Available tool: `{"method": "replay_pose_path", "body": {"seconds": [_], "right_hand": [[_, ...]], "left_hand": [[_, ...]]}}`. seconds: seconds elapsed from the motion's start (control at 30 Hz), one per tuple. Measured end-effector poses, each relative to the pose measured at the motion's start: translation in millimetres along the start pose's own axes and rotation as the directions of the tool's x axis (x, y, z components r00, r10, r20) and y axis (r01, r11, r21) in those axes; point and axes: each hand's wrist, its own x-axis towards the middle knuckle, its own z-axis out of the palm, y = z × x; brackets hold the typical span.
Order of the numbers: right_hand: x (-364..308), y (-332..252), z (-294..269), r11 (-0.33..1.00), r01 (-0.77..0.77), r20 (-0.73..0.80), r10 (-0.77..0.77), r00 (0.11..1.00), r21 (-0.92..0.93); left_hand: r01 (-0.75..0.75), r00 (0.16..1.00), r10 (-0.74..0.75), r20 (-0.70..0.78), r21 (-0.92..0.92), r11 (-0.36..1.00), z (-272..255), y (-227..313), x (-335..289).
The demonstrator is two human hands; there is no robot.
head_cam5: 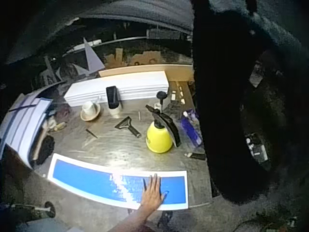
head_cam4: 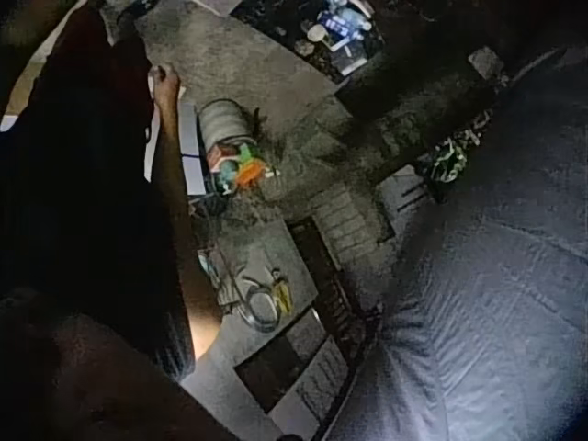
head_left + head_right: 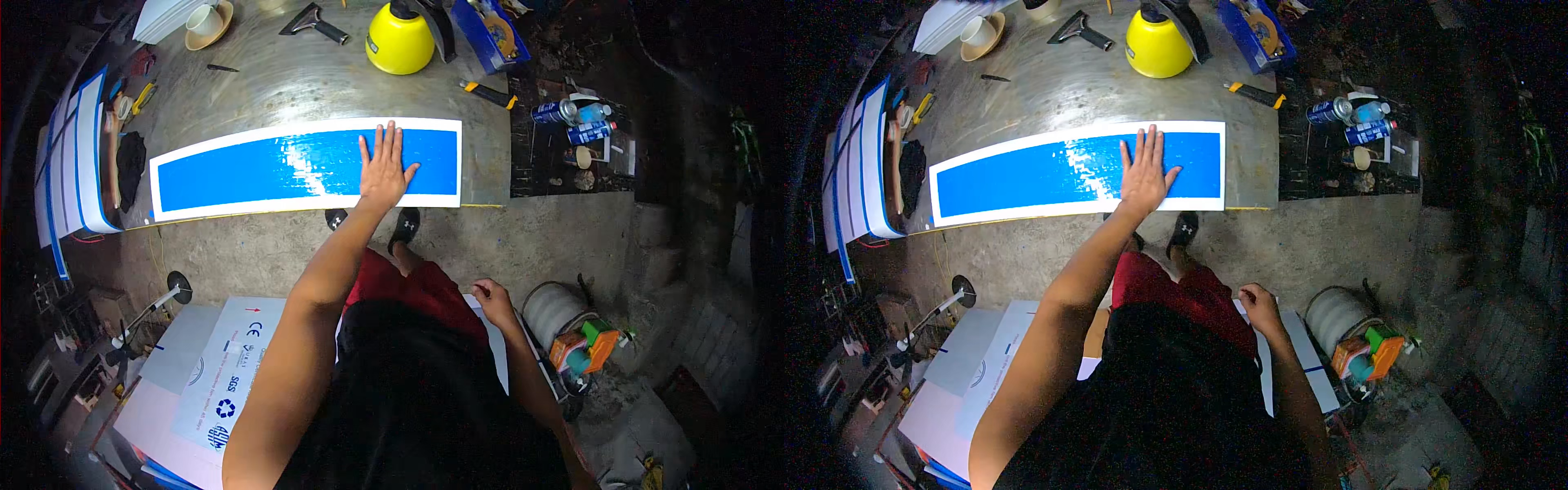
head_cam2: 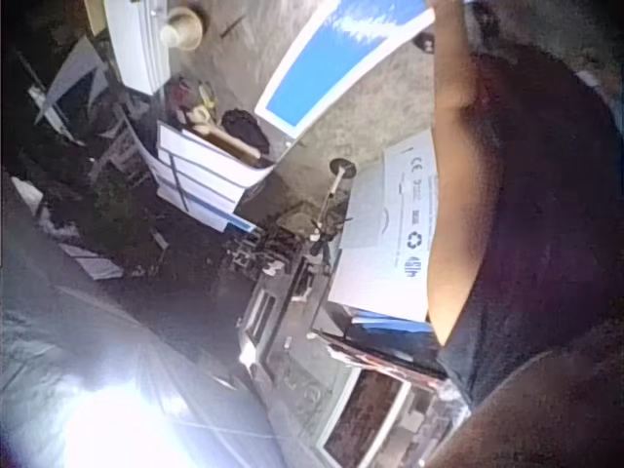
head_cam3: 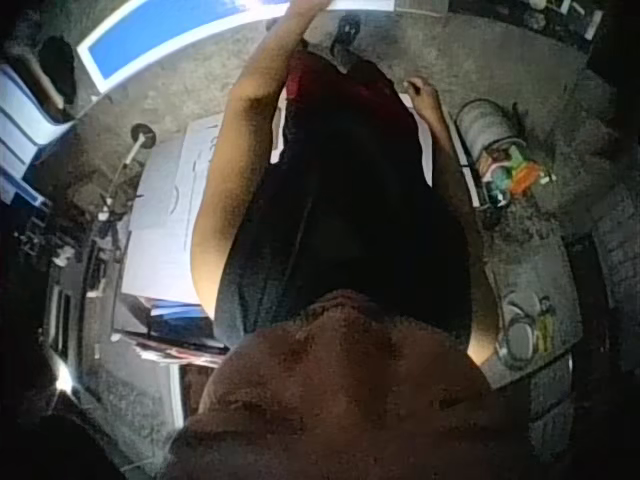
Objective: Applying a blue adhesive film to a white panel using a spray bottle and a squeegee to smooth out bubbles.
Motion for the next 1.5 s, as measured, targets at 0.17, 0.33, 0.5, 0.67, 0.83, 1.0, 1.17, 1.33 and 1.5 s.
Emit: {"method": "replay_pose_path", "body": {"seconds": [0.17, 0.33, 0.5, 0.67, 0.83, 1.0, 1.17, 1.33, 1.5], "right_hand": [[-5.5, 14.3, -7.4, 0.999, 0.041, -0.026, -0.041, 0.999, -0.023], [-5.7, 27.2, -10.9, 0.999, 0.05, -0.059, -0.051, 0.997, -0.004], [5.2, 7.6, -20.0, 0.997, 0.075, -0.058, -0.075, 0.995, -0.014], [30.8, -14.2, -24.8, 0.984, 0.171, -0.023, -0.17, 0.985, 0.055], [47.3, -45.2, -30.4, 0.974, 0.197, -0.005, -0.197, 0.98, 0.113], [88.9, -78.1, -30.4, 0.922, 0.384, -0.142, -0.374, 0.917, 0.053], [137.5, -117.7, -20.7, 0.918, 0.397, -0.277, -0.383, 0.881, -0.003], [155.2, -122.3, -20.2, 0.948, 0.317, -0.25, -0.31, 0.917, -0.011], [164.4, -121.3, -8.9, 0.962, 0.265, -0.26, -0.274, 0.926, -0.071]], "left_hand": [[-0.063, 0.998, 0.064, 0.023, -0.012, 0.998, 8.6, 38.6, 15.2], [-0.127, 0.991, 0.128, 0.028, -0.042, 0.991, 16.9, 72.6, 21.7], [-0.166, 0.985, 0.168, 0.041, -0.05, 0.985, 20.7, 89.5, -4.9], [-0.167, 0.977, 0.173, 0.126, -0.054, 0.984, 11.9, 97.5, -34.4], [-0.118, 0.977, 0.122, 0.173, -0.034, 0.992, 1.0, 106.6, -43.0], [-0.09, 0.966, 0.1, 0.238, -0.052, 0.995, -10.2, 98.6, -56.0], [0.0, 0.969, -0.002, 0.248, 0.006, 1.0, -8.9, 86.5, -76.9], [0.05, 0.971, -0.054, 0.234, 0.026, 0.998, -11.1, 84.6, -87.8], [0.081, 0.935, -0.077, 0.345, 0.005, 0.997, -24.6, 87.0, -84.8]]}}
